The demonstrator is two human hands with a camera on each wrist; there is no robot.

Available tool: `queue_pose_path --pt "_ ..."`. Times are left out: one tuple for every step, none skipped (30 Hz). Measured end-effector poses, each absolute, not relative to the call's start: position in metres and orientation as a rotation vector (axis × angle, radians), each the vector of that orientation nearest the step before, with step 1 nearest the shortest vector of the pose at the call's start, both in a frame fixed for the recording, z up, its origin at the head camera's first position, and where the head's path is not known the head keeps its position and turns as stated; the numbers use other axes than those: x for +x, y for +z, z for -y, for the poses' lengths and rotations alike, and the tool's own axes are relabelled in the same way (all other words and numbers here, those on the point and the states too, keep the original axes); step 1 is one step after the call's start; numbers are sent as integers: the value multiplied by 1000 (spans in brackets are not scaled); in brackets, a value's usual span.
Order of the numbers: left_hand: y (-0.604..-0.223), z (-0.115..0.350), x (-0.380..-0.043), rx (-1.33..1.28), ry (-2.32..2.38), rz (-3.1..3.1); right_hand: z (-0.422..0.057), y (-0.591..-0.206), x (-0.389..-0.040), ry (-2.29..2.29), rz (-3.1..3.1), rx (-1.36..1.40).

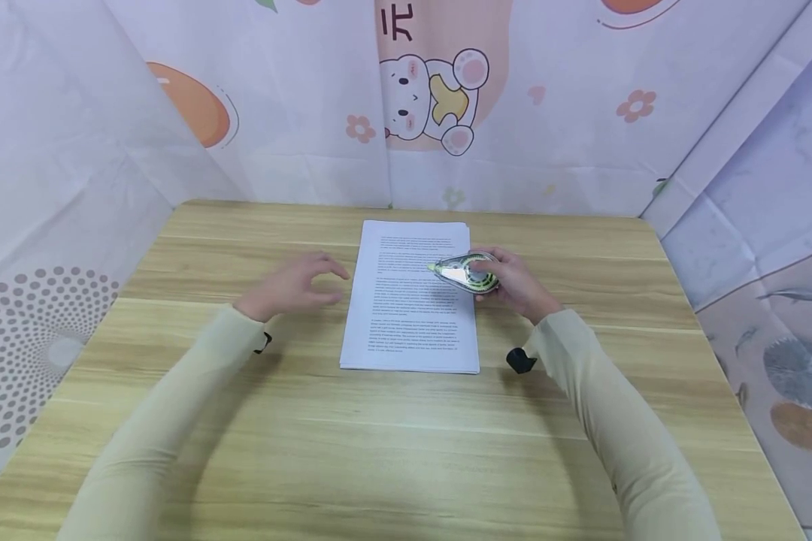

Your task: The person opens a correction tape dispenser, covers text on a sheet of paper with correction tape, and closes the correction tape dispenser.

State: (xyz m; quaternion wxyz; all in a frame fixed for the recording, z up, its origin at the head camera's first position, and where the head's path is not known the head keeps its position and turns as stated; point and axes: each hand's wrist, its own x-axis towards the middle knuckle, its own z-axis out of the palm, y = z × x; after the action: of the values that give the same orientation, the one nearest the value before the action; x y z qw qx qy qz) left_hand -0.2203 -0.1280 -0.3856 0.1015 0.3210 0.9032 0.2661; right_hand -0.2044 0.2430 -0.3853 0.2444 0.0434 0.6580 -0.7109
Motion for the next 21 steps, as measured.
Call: queue_pose_path --pt "-387 124 -220 971 777 -2659 -243 -386 -204 -1940 -1803 116" --pt "-388 121 -219 987 763 -2648 -243 -387 -205 -1934 -1809 112" --pt "-390 118 -219 1004 746 -2637 -243 -387 -205 -1930 -1816 108" --pt "-392 114 -219 1023 726 -2631 -243 -388 -205 -1926 -1821 99" --pt "-394 111 -219 1049 702 -2627 -243 -389 -205 -1926 -1824 96" --pt "-396 109 -219 1067 683 -2619 -243 -390 -205 -1924 -1827 92" --pt "-398 106 -219 1082 655 -2614 -243 -390 -205 -1925 -1828 89" --pt "-400 103 -219 1089 630 -2608 -243 -391 -205 -1919 -1833 82" --pt "-402 101 -219 1095 612 -2600 -243 -392 -205 -1918 -1835 80" --pt "-404 99 -219 1100 590 -2591 -244 -393 -205 -1916 -1836 78" --pt "-405 97 -218 1104 572 -2580 -243 -393 -205 -1916 -1835 83" --pt "-406 96 -218 1100 556 -2568 -243 -393 -205 -1914 -1834 83" --pt "-406 94 -218 1094 534 -2561 -243 -394 -205 -1913 -1831 83" --pt "-407 93 -217 1095 523 -2551 -243 -394 -205 -1908 -1833 82" --pt "-407 92 -217 1095 515 -2544 -243 -394 -205 -1908 -1829 85" --pt "-408 91 -216 1102 506 -2538 -243 -394 -205 -1902 -1832 83" --pt "-408 90 -216 1106 498 -2534 -243 -394 -205 -1898 -1833 82" --pt "-409 90 -216 1113 487 -2535 -243 -394 -205 -1889 -1838 80" --pt "-410 89 -216 1120 480 -2537 -243 -394 -205 -1880 -1846 78" --pt "-410 89 -216 1127 477 -2538 -243 -394 -205 -1871 -1854 76" --pt "-411 88 -216 1129 469 -2539 -242 -394 -206 -1864 -1860 77"
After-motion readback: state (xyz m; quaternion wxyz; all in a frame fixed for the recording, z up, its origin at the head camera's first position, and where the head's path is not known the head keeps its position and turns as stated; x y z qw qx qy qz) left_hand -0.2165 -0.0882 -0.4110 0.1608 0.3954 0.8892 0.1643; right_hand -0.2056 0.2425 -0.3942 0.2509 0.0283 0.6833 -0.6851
